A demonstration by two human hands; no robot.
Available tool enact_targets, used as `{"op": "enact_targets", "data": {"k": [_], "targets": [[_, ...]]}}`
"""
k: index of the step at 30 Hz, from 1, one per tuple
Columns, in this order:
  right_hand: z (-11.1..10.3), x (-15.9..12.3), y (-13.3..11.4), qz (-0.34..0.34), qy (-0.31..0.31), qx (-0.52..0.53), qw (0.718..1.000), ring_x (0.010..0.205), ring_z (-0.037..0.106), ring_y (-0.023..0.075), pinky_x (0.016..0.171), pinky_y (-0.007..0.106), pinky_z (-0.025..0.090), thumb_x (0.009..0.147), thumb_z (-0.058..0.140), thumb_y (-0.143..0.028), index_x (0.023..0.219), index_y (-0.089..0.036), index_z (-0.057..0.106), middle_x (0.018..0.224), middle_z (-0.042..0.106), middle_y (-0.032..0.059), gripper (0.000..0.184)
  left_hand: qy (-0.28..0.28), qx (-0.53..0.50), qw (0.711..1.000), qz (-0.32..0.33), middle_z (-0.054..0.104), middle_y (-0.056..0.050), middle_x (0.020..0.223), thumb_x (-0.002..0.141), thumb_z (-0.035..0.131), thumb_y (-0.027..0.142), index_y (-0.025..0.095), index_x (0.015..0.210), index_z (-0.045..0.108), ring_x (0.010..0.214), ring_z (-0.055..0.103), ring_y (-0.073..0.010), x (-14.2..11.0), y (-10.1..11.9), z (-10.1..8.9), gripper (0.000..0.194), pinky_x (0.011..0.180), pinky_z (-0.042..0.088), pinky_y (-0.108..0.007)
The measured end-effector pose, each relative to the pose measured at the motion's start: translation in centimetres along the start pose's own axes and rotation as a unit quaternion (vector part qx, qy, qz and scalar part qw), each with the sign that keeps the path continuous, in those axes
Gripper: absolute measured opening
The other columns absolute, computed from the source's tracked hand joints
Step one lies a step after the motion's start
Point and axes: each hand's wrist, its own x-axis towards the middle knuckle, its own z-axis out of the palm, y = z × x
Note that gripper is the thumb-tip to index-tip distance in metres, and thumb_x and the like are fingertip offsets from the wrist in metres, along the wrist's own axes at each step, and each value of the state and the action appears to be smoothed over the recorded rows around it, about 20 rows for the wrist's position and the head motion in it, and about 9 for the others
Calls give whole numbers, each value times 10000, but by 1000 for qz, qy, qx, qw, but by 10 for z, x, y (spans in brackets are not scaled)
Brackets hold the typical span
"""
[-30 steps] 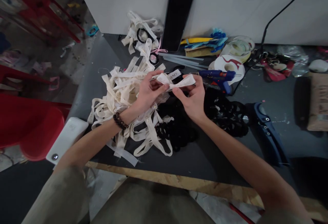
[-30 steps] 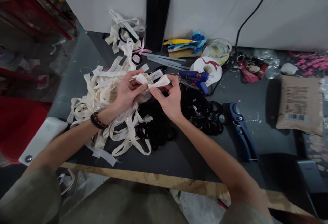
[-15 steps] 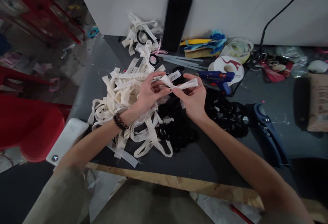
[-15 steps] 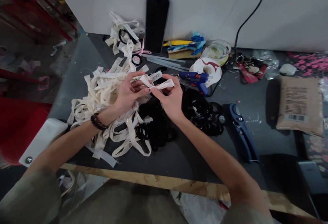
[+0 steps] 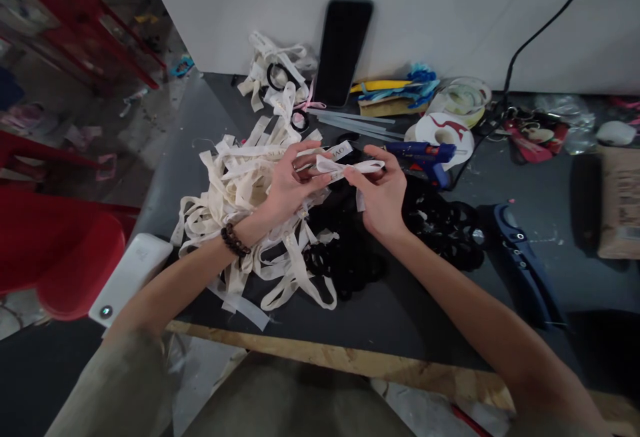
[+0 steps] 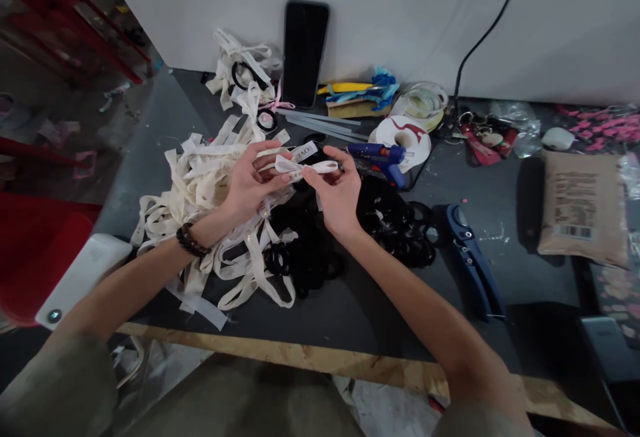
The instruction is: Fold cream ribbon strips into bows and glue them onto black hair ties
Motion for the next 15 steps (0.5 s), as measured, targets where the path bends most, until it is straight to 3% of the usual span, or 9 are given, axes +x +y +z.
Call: {"op": "enact_targets", "data": {"k": [5, 9, 15], "targets": [[2, -4, -12, -1, -40, -22, 999, 833, 756, 204, 828, 385, 677, 771, 999, -639, 1167, -308, 719, 919, 763, -23, 587, -33, 40, 998, 39, 831, -90, 1250, 799, 1040, 468, 249, 1222, 752, 1011, 794, -175, 1, 1, -1, 557, 841, 651, -277], [2, -7, -22, 10, -102, -43, 994, 924, 784, 214, 924, 389, 670, 789, 968, -702, 1123, -299, 729, 979, 803, -5, 575, -24, 58, 997, 55, 816, -58, 1017, 838, 973, 658, 220, 1100, 799, 792, 709, -124, 1, 3, 0, 539, 683, 566, -232], [0, -8, -28, 28, -123, -72, 989, 780, 736, 187, 747, 333, 625, 776, 972, -692, 1090, -284, 709, 851, 760, -32, 578, 24, 65, 997, 30, 625, 39, 654, 722, 969, 813, 199, 794, 718, 551, 483, -71, -2, 11, 6, 668, 513, 385, -217]]}}
